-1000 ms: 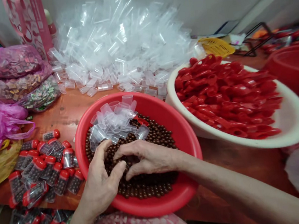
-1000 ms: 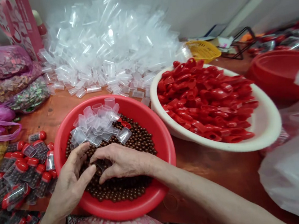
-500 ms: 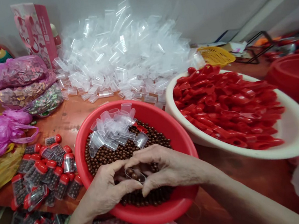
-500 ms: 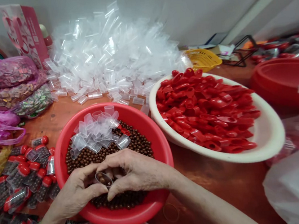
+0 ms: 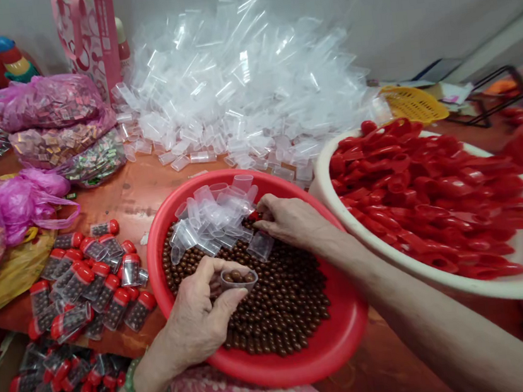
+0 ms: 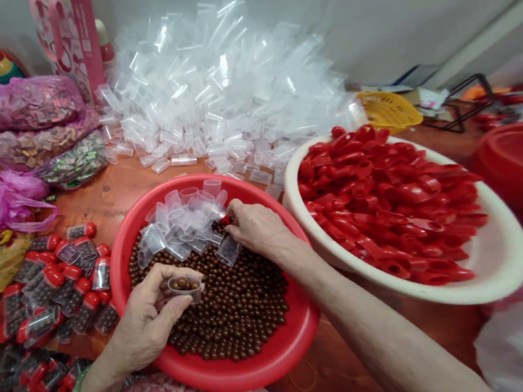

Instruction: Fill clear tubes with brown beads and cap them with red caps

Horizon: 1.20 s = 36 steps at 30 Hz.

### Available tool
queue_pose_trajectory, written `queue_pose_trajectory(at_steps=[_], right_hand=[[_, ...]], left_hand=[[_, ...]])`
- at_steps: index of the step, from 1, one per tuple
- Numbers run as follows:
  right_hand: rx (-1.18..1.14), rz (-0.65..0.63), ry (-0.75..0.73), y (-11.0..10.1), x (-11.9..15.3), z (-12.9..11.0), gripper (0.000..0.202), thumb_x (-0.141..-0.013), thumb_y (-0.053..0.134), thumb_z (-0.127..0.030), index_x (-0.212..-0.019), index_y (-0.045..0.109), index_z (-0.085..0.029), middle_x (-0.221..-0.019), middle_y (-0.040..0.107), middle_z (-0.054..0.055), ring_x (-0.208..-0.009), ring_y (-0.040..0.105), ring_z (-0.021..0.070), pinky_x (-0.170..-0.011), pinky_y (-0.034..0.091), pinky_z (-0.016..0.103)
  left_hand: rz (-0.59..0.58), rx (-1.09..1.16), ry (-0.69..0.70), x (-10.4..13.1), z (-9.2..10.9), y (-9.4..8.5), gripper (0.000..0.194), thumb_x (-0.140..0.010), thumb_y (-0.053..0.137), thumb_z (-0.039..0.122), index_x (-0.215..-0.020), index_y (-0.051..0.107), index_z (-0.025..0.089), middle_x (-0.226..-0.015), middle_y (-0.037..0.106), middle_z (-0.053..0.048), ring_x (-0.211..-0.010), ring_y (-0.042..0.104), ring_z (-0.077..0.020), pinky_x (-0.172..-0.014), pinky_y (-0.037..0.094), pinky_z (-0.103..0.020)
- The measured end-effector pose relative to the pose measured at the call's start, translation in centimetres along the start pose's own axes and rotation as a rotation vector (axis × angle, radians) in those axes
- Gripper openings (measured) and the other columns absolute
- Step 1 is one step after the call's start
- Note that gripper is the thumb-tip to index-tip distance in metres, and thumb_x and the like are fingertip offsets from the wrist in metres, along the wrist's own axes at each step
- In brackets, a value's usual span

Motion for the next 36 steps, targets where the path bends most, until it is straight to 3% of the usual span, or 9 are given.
queue_pose_trajectory(at_steps=[6,11,15,19,23,26,33,36], right_hand=[[0.173,0.033,0.043,0.1,1.2,-0.9,0.016,-0.082,0.051,-0.022,-0.096,0.056,-0.014,-0.083,0.069,0.013,-0.071,0.063,0.0242,-0.056,0.031,0.03],[0.216,0.134,0.046,-0.3,3.5,-0.3,0.015,-0.082,0.047,-0.021,-0.092,0.055,-0.014,-0.083,0.068,0.014,-0.073,0.064,0.0251,-0.058,0.034,0.031],[0.147,0.162,-0.025,0.1,6.4,1.3,0.013,-0.08,0.046,-0.022,-0.083,0.058,-0.016,-0.078,0.066,0.011,-0.07,0.063,0.0233,-0.063,0.042,0.032],[-0.085,0.215,-0.141,0.4,9.0,2.0,0.023,-0.085,0.045,-0.031,-0.082,0.064,-0.017,-0.078,0.065,0.009,-0.066,0.064,0.0219,-0.064,0.049,0.035],[-0.379,0.004,-0.32,0.2,10.7,0.4,0.021,-0.089,0.047,-0.029,-0.082,0.066,-0.022,-0.078,0.067,0.006,-0.068,0.065,0.0187,-0.062,0.053,0.03],[-0.444,-0.172,-0.4,0.6,11.6,-1.2,0.016,-0.09,0.049,-0.025,-0.079,0.061,-0.024,-0.076,0.066,0.003,-0.068,0.064,0.017,-0.061,0.053,0.029],[-0.488,-0.266,-0.412,1.3,12.2,-3.2,0.004,-0.086,0.058,-0.021,-0.084,0.056,-0.024,-0.079,0.066,0.0,-0.07,0.062,0.0153,-0.064,0.05,0.026],[-0.549,-0.299,-0.399,0.9,11.8,-3.4,0.013,-0.088,0.058,-0.026,-0.076,0.055,-0.022,-0.071,0.065,-0.001,-0.063,0.059,0.014,-0.06,0.048,0.025]], left_hand=[[-0.006,-0.004,-0.045,0.2,-1.0,0.0,0.014,-0.091,0.054,0.029,-0.1,0.05,0.019,-0.103,0.068,-0.009,-0.098,0.066,-0.0229,-0.084,0.049,-0.036],[0.056,0.112,-0.063,-0.4,-0.9,0.0,0.013,-0.087,0.057,0.024,-0.098,0.052,0.019,-0.093,0.066,-0.005,-0.09,0.066,-0.0201,-0.082,0.048,-0.034],[0.104,0.224,-0.021,-0.8,-0.7,-0.2,0.016,-0.083,0.061,0.019,-0.098,0.059,0.018,-0.092,0.065,-0.003,-0.089,0.064,-0.0168,-0.083,0.047,-0.03],[0.093,0.241,0.025,-0.6,-0.3,-0.6,0.016,-0.08,0.065,0.017,-0.095,0.064,0.017,-0.087,0.065,-0.002,-0.083,0.06,-0.0134,-0.079,0.046,-0.025],[0.077,0.191,0.038,-0.3,0.1,-0.9,0.014,-0.08,0.065,0.017,-0.094,0.065,0.016,-0.088,0.066,-0.003,-0.083,0.06,-0.0139,-0.078,0.046,-0.025],[0.05,0.066,0.007,-0.2,0.3,-1.2,0.013,-0.083,0.063,0.02,-0.095,0.066,0.016,-0.086,0.066,-0.003,-0.08,0.059,-0.0142,-0.075,0.045,-0.026],[0.053,0.076,0.013,-0.3,0.7,-1.5,0.015,-0.082,0.064,0.02,-0.096,0.066,0.016,-0.087,0.065,-0.003,-0.083,0.058,-0.015,-0.076,0.045,-0.026],[0.058,0.092,-0.005,-0.3,0.8,-1.4,0.017,-0.082,0.064,0.02,-0.098,0.066,0.016,-0.087,0.065,-0.002,-0.082,0.058,-0.0143,-0.076,0.045,-0.026]])
Point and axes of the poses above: each hand's wrist, its own x-axis away from the middle knuckle, its own y-axis out of the palm, z = x × y, the point moved 1 cm from there along -x, towards the middle knuckle
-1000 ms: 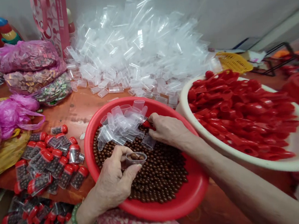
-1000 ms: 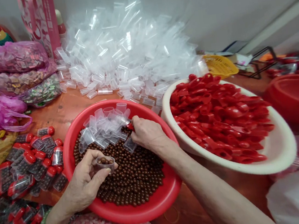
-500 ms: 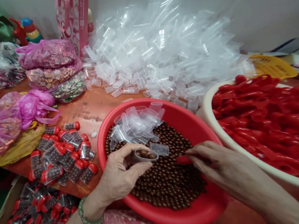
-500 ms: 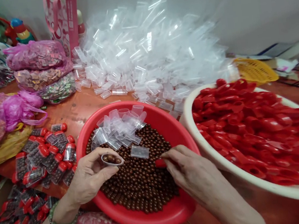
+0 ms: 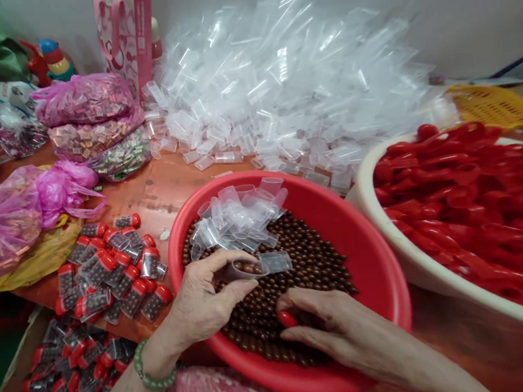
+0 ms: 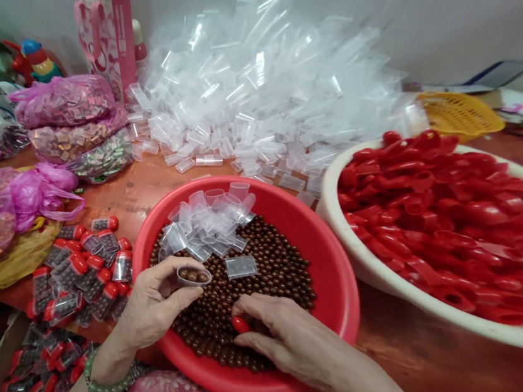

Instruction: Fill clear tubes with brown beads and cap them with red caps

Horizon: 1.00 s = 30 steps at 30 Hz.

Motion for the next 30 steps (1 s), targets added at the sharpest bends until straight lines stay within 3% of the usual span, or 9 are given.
queue_pose_trajectory(at_steps=[3,9,13,16,21,30], right_hand=[[-0.145,0.146,-0.02,-0.5,-0.1,0.0,0.015,-0.088,0.06,-0.034,-0.08,0.063,-0.022,-0.072,0.066,0.0,-0.063,0.06,0.0144,-0.058,0.049,0.025],[-0.543,0.744,-0.002,-1.0,-0.5,-0.8,0.02,-0.085,0.066,-0.037,-0.103,0.066,-0.028,-0.084,0.068,0.001,-0.075,0.065,0.0153,-0.066,0.054,0.024],[-0.698,0.93,-0.053,-0.6,-2.0,-2.6,0.02,-0.088,0.063,-0.037,-0.106,0.063,-0.029,-0.091,0.07,0.004,-0.081,0.067,0.018,-0.071,0.056,0.03],[-0.691,0.927,-0.03,-0.1,-2.4,-3.0,0.023,-0.089,0.061,-0.038,-0.109,0.061,-0.028,-0.097,0.072,0.007,-0.08,0.069,0.0195,-0.071,0.057,0.034],[-0.432,0.873,-0.011,0.3,-1.3,-2.2,0.025,-0.092,0.056,-0.032,-0.116,0.06,-0.027,-0.104,0.073,0.007,-0.097,0.069,0.0243,-0.089,0.056,0.043],[0.268,0.661,-0.337,0.1,-2.6,-1.6,0.053,-0.092,0.049,-0.01,-0.142,0.044,-0.027,-0.109,0.072,0.008,-0.095,0.068,0.0211,-0.082,0.057,0.036]], left_hand=[[-0.008,0.037,-0.01,0.0,0.1,0.2,0.018,-0.081,0.065,0.022,-0.098,0.065,0.016,-0.088,0.065,-0.003,-0.081,0.059,-0.0142,-0.076,0.045,-0.026],[-0.022,0.135,-0.089,-0.3,-0.3,0.9,0.021,-0.082,0.066,0.03,-0.096,0.06,0.016,-0.089,0.065,-0.005,-0.089,0.065,-0.0188,-0.082,0.048,-0.03],[-0.003,0.206,-0.131,-0.6,-0.6,1.3,0.03,-0.082,0.068,0.035,-0.103,0.061,0.016,-0.094,0.066,-0.005,-0.092,0.063,-0.0173,-0.09,0.047,-0.032],[0.014,0.289,-0.153,-0.7,-0.7,1.4,0.035,-0.078,0.073,0.041,-0.1,0.062,0.017,-0.094,0.065,-0.004,-0.088,0.062,-0.0159,-0.088,0.049,-0.032],[0.064,0.402,-0.166,-0.8,-1.2,1.3,0.037,-0.073,0.078,0.042,-0.094,0.063,0.016,-0.091,0.065,-0.002,-0.081,0.061,-0.0123,-0.081,0.053,-0.027],[0.233,0.436,-0.094,-0.9,-1.9,1.0,0.023,-0.08,0.072,0.029,-0.099,0.065,0.017,-0.104,0.068,-0.003,-0.098,0.061,-0.0136,-0.096,0.046,-0.029]])
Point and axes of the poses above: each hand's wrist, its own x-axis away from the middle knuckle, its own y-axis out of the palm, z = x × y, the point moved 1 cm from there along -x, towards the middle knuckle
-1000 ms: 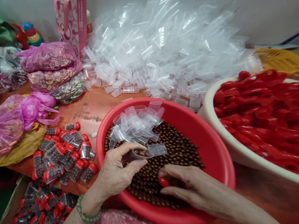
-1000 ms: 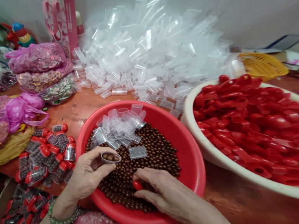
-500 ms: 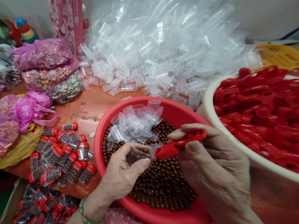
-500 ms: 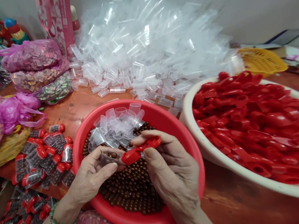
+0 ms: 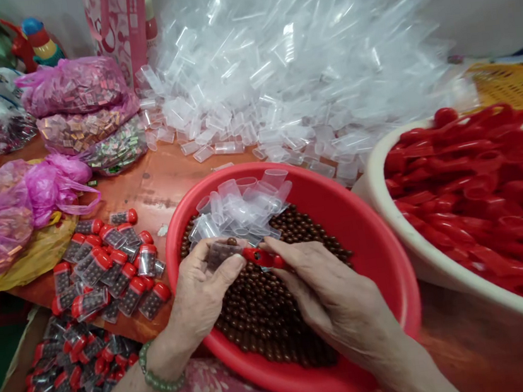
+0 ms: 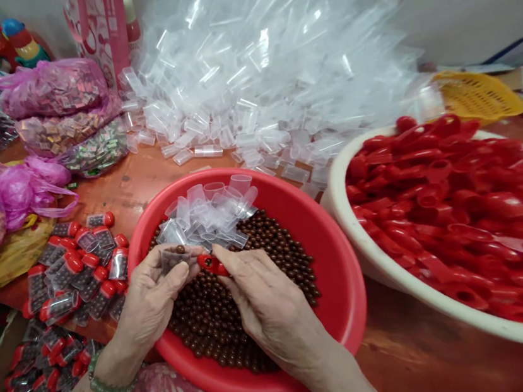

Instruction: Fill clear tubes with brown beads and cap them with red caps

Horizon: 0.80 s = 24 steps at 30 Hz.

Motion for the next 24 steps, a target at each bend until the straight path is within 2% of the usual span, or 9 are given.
queue_pose_trajectory(at_steps=[4,9,13,17,20,22,24], right_hand=[[0.027,-0.024,-0.102,0.9,0.0,0.4,0.06,-0.091,0.044,-0.005,-0.146,0.04,-0.029,-0.116,0.071,0.007,-0.101,0.067,0.021,-0.085,0.057,0.037],[0.114,-0.002,-0.09,1.7,0.5,0.4,0.062,-0.093,0.042,-0.005,-0.15,0.033,-0.026,-0.117,0.069,0.012,-0.102,0.068,0.0213,-0.086,0.058,0.037],[0.044,-0.033,-0.043,1.9,0.3,0.3,0.048,-0.095,0.041,-0.01,-0.141,0.047,-0.022,-0.108,0.07,0.012,-0.096,0.068,0.0195,-0.08,0.059,0.033],[-0.152,-0.116,0.134,0.6,-0.5,0.8,0.035,-0.097,0.043,-0.02,-0.127,0.059,-0.022,-0.102,0.07,0.008,-0.094,0.069,0.0174,-0.079,0.058,0.028],[-0.263,-0.057,0.271,-1.1,-1.2,1.0,0.029,-0.095,0.05,-0.028,-0.122,0.06,-0.025,-0.106,0.071,0.005,-0.095,0.07,0.0179,-0.083,0.056,0.028],[-0.319,-0.026,0.301,-2.0,-1.5,0.8,0.025,-0.093,0.055,-0.03,-0.117,0.061,-0.026,-0.101,0.072,0.003,-0.088,0.07,0.0165,-0.078,0.056,0.026],[-0.345,-0.041,0.26,-2.3,-1.8,0.4,0.019,-0.092,0.057,-0.029,-0.11,0.063,-0.027,-0.094,0.072,0.001,-0.08,0.07,0.0145,-0.072,0.055,0.023]], left_hand=[[-0.004,-0.025,0.004,0.0,0.0,0.3,0.024,-0.079,0.072,0.031,-0.098,0.065,0.017,-0.1,0.067,-0.003,-0.096,0.061,-0.0144,-0.095,0.046,-0.03],[-0.053,-0.164,0.016,0.2,0.5,0.6,0.027,-0.079,0.071,0.034,-0.097,0.062,0.016,-0.095,0.067,-0.004,-0.09,0.06,-0.0158,-0.089,0.046,-0.029],[-0.086,-0.242,0.008,0.4,0.4,0.5,0.024,-0.079,0.07,0.034,-0.093,0.061,0.016,-0.088,0.064,-0.002,-0.084,0.058,-0.015,-0.083,0.046,-0.028],[-0.148,-0.177,-0.023,0.4,0.2,0.4,0.03,-0.079,0.071,0.038,-0.097,0.061,0.016,-0.094,0.065,-0.004,-0.09,0.059,-0.016,-0.09,0.045,-0.031],[-0.174,-0.137,-0.082,0.4,0.2,0.5,0.041,-0.076,0.073,0.046,-0.1,0.061,0.015,-0.097,0.067,-0.006,-0.095,0.061,-0.0185,-0.093,0.045,-0.034],[-0.192,-0.12,-0.129,0.4,0.3,0.5,0.047,-0.073,0.075,0.051,-0.098,0.061,0.015,-0.092,0.067,-0.006,-0.091,0.062,-0.018,-0.088,0.047,-0.033],[-0.211,-0.095,-0.161,0.4,0.3,0.5,0.049,-0.07,0.076,0.053,-0.096,0.06,0.014,-0.085,0.066,-0.004,-0.084,0.062,-0.0157,-0.083,0.048,-0.03]])
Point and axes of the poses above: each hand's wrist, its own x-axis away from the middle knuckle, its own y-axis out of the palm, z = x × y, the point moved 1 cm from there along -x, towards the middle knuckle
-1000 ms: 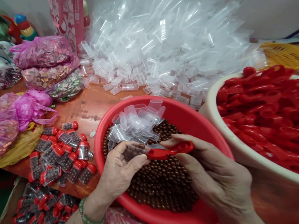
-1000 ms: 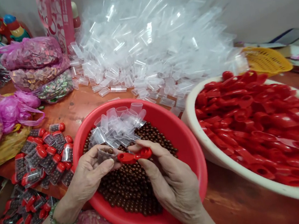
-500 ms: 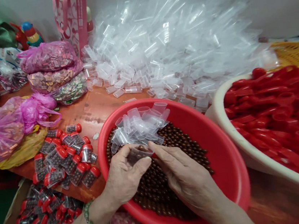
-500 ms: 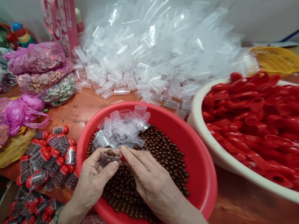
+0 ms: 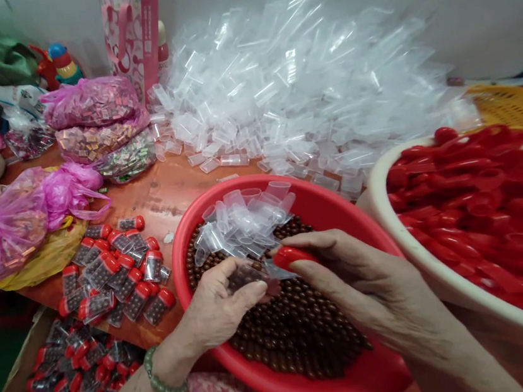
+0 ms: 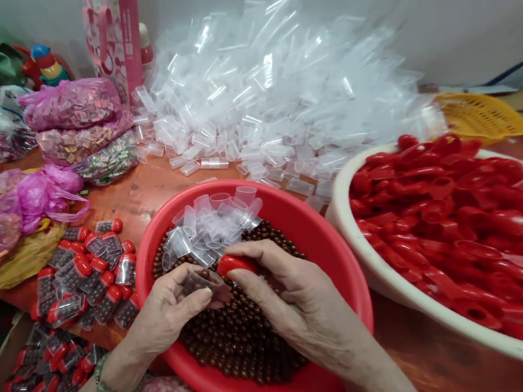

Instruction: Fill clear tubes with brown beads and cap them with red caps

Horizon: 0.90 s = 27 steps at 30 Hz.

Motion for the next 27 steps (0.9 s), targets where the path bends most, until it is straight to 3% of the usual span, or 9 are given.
queue_pose_trajectory(at_steps=[8,15,17,22,27], right_hand=[[0.072,-0.1,-0.262,0.9,-0.9,-0.7,0.017,-0.092,0.057,-0.02,-0.108,0.063,-0.021,-0.092,0.072,0.004,-0.081,0.069,0.016,-0.07,0.056,0.025],[0.163,-0.194,-0.136,-2.1,0.2,-0.4,0.018,-0.091,0.059,-0.029,-0.105,0.068,-0.024,-0.092,0.074,0.004,-0.077,0.071,0.0167,-0.065,0.059,0.024],[0.126,-0.142,-0.088,-2.1,0.3,-0.1,0.017,-0.089,0.061,-0.03,-0.103,0.07,-0.026,-0.091,0.075,0.003,-0.075,0.072,0.0168,-0.065,0.059,0.024],[-0.046,0.164,0.039,0.3,0.1,-0.4,0.016,-0.085,0.067,-0.03,-0.1,0.072,-0.028,-0.092,0.076,0.0,-0.078,0.072,0.0165,-0.073,0.06,0.027],[-0.158,0.147,0.069,2.6,-0.1,-1.2,0.012,-0.085,0.068,-0.03,-0.096,0.072,-0.025,-0.083,0.075,0.0,-0.066,0.07,0.0141,-0.057,0.057,0.022]], left_hand=[[-0.032,0.013,-0.015,-0.1,-0.2,-0.2,0.05,-0.069,0.077,0.054,-0.091,0.059,0.012,-0.076,0.062,-0.001,-0.071,0.059,-0.0103,-0.074,0.046,-0.024],[0.022,-0.001,0.029,-0.3,0.3,-0.3,0.046,-0.073,0.075,0.051,-0.092,0.058,0.012,-0.077,0.063,-0.001,-0.073,0.059,-0.011,-0.076,0.047,-0.025],[0.017,0.014,0.03,-0.3,0.3,-0.3,0.044,-0.073,0.075,0.049,-0.092,0.059,0.012,-0.08,0.064,-0.003,-0.076,0.06,-0.0116,-0.079,0.047,-0.026],[-0.035,0.047,0.004,-0.2,0.3,-0.4,0.037,-0.076,0.074,0.039,-0.097,0.058,0.013,-0.082,0.065,-0.002,-0.081,0.06,-0.0123,-0.078,0.046,-0.024],[-0.073,0.077,0.031,-0.1,0.0,-0.2,0.024,-0.078,0.07,0.027,-0.095,0.057,0.014,-0.085,0.061,0.0,-0.082,0.056,-0.011,-0.084,0.045,-0.025]])
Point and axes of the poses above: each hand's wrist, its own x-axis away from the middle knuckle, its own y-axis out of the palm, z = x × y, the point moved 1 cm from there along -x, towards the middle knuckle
